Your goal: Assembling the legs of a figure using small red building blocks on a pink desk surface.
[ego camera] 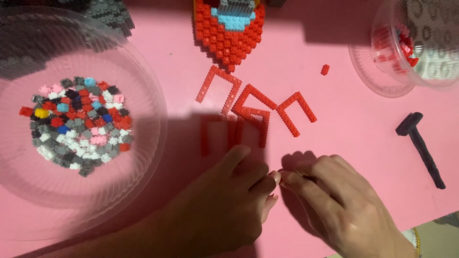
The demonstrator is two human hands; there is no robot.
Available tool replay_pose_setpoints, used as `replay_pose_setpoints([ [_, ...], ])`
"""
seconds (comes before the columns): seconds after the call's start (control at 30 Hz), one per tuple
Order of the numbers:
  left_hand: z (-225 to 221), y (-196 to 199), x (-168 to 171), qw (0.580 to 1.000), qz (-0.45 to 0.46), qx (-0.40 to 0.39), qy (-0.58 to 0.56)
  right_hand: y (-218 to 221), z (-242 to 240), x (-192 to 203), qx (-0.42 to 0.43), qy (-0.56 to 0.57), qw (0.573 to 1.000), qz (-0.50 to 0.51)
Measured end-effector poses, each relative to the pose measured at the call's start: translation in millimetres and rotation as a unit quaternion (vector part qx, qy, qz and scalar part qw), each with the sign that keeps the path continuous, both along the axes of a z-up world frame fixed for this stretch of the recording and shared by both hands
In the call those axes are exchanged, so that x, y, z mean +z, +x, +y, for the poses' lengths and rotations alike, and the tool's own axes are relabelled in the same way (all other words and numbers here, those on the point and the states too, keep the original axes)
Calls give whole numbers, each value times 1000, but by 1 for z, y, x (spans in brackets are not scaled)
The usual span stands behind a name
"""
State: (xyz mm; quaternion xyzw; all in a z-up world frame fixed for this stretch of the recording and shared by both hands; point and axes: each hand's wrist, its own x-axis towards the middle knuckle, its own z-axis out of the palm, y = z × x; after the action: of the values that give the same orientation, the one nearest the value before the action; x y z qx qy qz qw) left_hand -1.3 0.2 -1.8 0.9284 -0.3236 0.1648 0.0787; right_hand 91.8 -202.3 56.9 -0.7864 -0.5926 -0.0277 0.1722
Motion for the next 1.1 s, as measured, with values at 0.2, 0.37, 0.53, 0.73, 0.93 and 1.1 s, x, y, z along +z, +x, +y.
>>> replay_pose_setpoints([
  [0.2, 2, 0, 0, 999, -12, 11, -29, 2, -12, -19, -42, 52, 990, 126],
  [0.37, 3, 1, -2, 999, -1, -1, -32, 2, -25, -33, -118, 100, 971, 183],
  [0.53, 2, 2, 0, 998, 5, 5, -54, 9, -15, -28, -75, 102, 973, 196],
  [0.73, 4, 1, 0, 999, 27, -7, -29, 10, -12, -22, -43, 58, 989, 129],
  [0.93, 4, 2, 3, 999, 36, -14, -10, 11, -9, -7, -11, -21, 1000, 15],
  [1.1, 4, 2, 3, 999, 31, -13, -3, 7, 1, 2, -2, -40, 998, -38],
])
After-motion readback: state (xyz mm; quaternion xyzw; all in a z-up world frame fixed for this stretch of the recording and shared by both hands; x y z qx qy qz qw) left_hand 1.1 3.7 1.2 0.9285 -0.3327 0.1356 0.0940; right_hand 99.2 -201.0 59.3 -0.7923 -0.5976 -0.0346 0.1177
